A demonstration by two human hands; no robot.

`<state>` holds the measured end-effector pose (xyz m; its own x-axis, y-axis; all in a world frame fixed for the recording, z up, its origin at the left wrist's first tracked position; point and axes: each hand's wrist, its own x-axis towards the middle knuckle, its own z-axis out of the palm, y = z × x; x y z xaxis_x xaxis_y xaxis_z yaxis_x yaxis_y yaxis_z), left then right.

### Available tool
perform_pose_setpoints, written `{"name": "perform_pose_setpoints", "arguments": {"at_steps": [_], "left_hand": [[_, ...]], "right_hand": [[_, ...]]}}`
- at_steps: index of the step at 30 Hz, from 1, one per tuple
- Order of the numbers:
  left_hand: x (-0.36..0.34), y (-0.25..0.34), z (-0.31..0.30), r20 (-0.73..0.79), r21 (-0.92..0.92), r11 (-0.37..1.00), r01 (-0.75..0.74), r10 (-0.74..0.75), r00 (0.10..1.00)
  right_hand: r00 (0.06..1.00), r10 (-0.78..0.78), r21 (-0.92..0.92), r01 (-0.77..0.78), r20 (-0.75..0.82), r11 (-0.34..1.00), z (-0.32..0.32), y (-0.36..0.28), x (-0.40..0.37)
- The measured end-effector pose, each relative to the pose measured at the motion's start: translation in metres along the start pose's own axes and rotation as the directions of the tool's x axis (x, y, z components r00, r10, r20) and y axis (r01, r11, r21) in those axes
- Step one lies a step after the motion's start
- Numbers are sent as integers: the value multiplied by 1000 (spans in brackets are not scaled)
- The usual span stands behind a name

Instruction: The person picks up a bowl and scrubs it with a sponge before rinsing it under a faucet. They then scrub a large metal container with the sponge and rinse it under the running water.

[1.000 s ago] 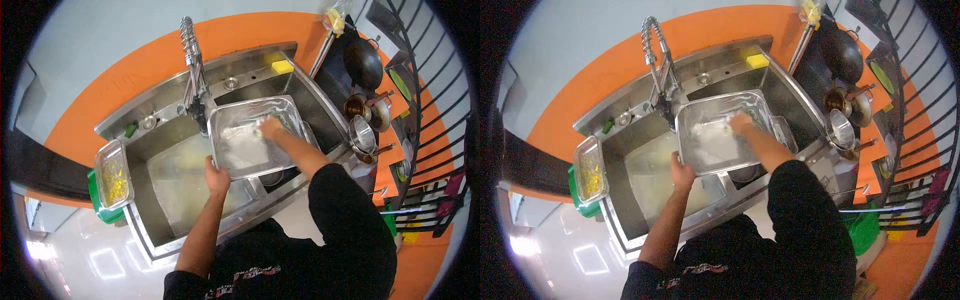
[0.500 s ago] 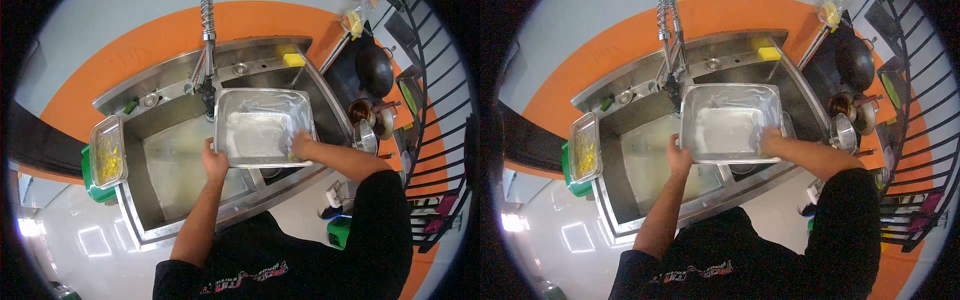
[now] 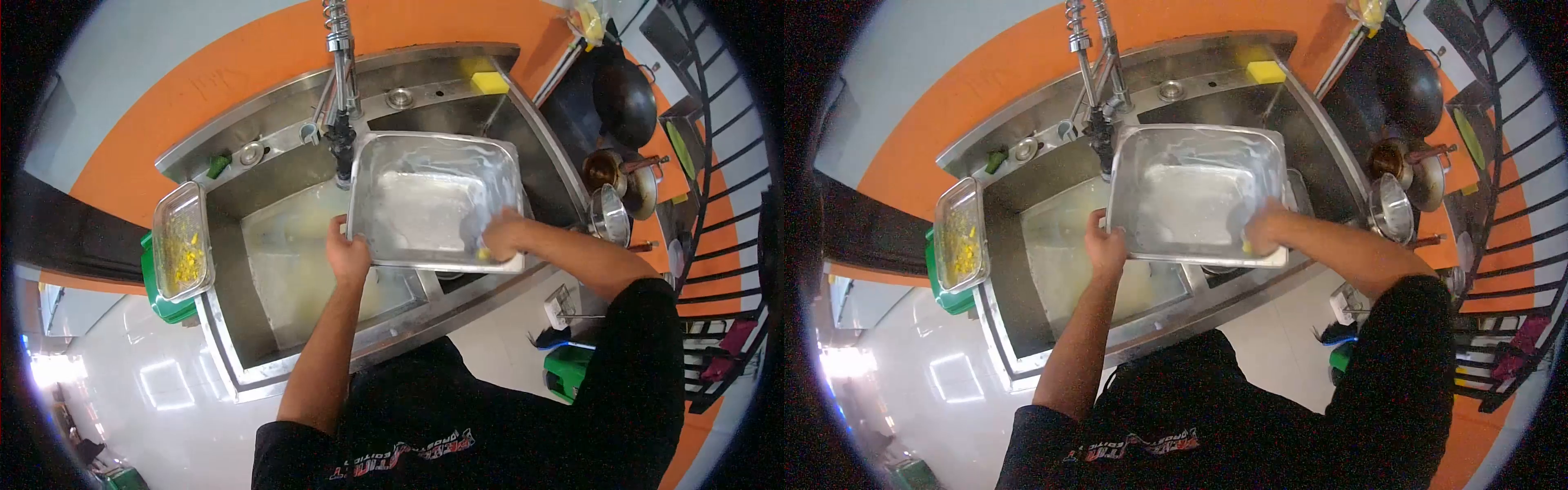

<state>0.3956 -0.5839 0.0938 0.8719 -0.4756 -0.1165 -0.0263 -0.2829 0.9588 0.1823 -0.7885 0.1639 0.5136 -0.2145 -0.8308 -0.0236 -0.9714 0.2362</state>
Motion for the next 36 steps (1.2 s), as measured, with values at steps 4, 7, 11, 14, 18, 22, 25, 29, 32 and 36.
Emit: {"name": "perform_pose_setpoints", "arguments": {"at_steps": [4, 7, 11, 14, 18, 22, 25, 29, 32, 36], "left_hand": [[-8, -21, 4, 86, -42, 999, -9, 12, 996], [-8, -7, 1, 104, -130, 987, 95, -82, 991], [-11, 37, -9, 223, -225, 924, 308, -259, 940], [-4, 55, -8, 255, -297, 923, 244, -169, 952], [1, 94, -11, 293, -190, 958, 216, -155, 944], [11, 122, -31, 461, -275, 894, 354, -200, 865], [2, 120, -40, 416, -262, 962, 82, 36, 909], [-11, 104, -55, 161, -262, 747, -611, 658, 735], [-28, 99, -79, 223, -309, 803, -510, 582, 782], [-41, 96, -95, 32, -186, 856, -482, 495, 868]], "right_hand": [[901, 128, -45, -160, -414, 986, 24, 15, 15], [758, 217, 310, -20, -615, 951, 19, 21, 2], [459, 273, 421, 258, -845, 870, 9, -38, -55], [599, 272, 429, 133, -753, 894, 14, -52, -49], [527, 311, 424, 105, -791, 899, 15, -47, -50], [323, 522, 560, 31, -789, 828, 3, -10, -74], [205, 478, 510, 158, -854, 845, -38, 13, -107], [271, 344, 422, 331, -899, 844, -86, 24, -130], [368, 297, 447, 445, -881, 776, -108, 17, -111], [170, 279, 325, 385, -945, 864, -121, -1, -73]]}}
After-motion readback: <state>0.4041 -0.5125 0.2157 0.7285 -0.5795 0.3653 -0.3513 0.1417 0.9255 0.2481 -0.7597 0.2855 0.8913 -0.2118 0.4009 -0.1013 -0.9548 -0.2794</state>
